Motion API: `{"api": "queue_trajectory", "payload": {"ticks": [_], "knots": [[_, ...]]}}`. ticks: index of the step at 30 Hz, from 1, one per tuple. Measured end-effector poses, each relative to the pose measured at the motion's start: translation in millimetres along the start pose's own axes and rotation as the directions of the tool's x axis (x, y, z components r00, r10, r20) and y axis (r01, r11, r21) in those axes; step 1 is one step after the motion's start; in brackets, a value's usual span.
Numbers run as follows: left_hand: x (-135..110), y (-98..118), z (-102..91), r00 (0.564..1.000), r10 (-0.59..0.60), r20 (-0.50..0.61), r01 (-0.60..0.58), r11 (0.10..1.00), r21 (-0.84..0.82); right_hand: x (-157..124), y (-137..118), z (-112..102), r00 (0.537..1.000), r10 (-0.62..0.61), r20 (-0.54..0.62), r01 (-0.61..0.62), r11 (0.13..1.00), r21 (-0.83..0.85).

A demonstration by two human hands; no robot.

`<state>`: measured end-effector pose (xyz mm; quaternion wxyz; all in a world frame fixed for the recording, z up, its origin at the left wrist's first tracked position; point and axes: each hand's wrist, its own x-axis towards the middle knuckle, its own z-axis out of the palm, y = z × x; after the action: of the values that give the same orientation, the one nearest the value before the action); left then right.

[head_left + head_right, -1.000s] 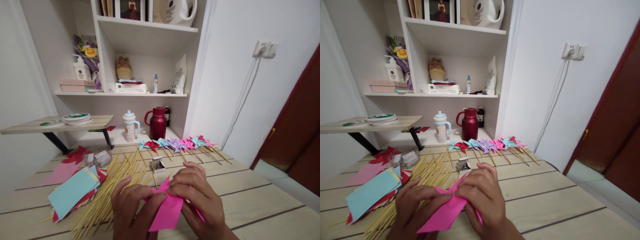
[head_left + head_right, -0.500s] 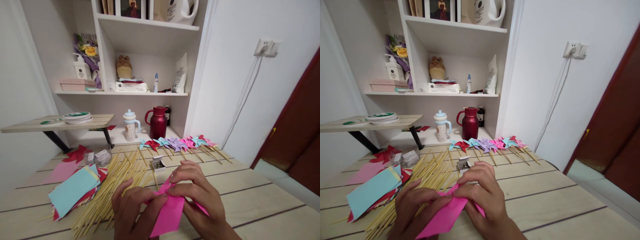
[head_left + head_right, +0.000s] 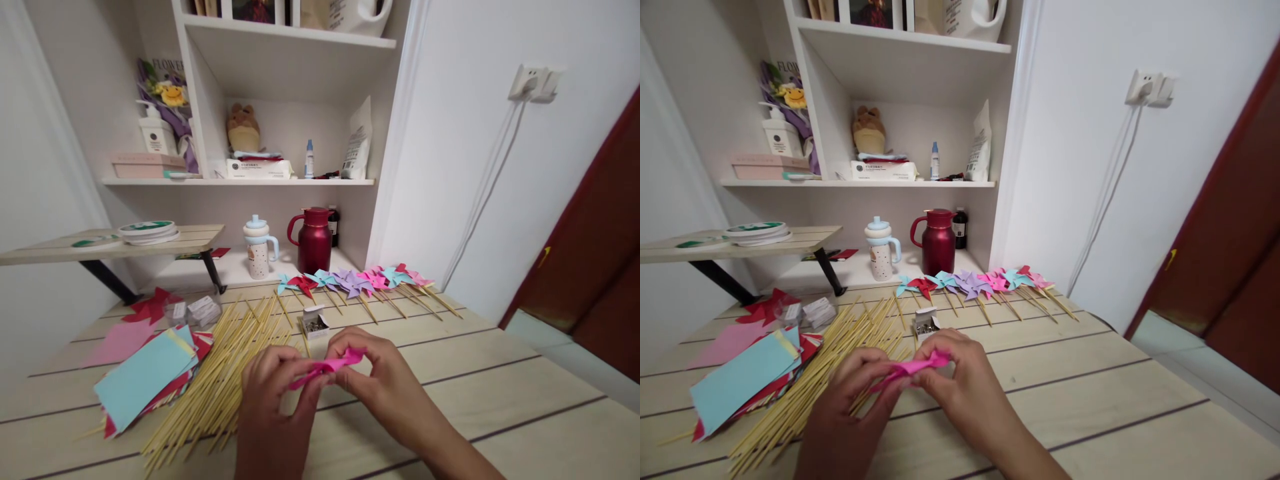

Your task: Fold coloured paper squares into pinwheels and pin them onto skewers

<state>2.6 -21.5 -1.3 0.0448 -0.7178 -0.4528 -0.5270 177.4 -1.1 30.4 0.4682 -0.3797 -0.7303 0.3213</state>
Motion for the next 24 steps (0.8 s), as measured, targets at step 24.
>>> {"api": "queue_trajectory", "payload": {"ticks": [24], "knots": [[8.0, 9.9, 6.1, 0.722, -0.642, 0.259, 0.68, 0.589, -0.437, -0.7, 10.1, 0.8, 0.939, 0.307, 0.158, -0.345, 0.818, 0.46]]}}
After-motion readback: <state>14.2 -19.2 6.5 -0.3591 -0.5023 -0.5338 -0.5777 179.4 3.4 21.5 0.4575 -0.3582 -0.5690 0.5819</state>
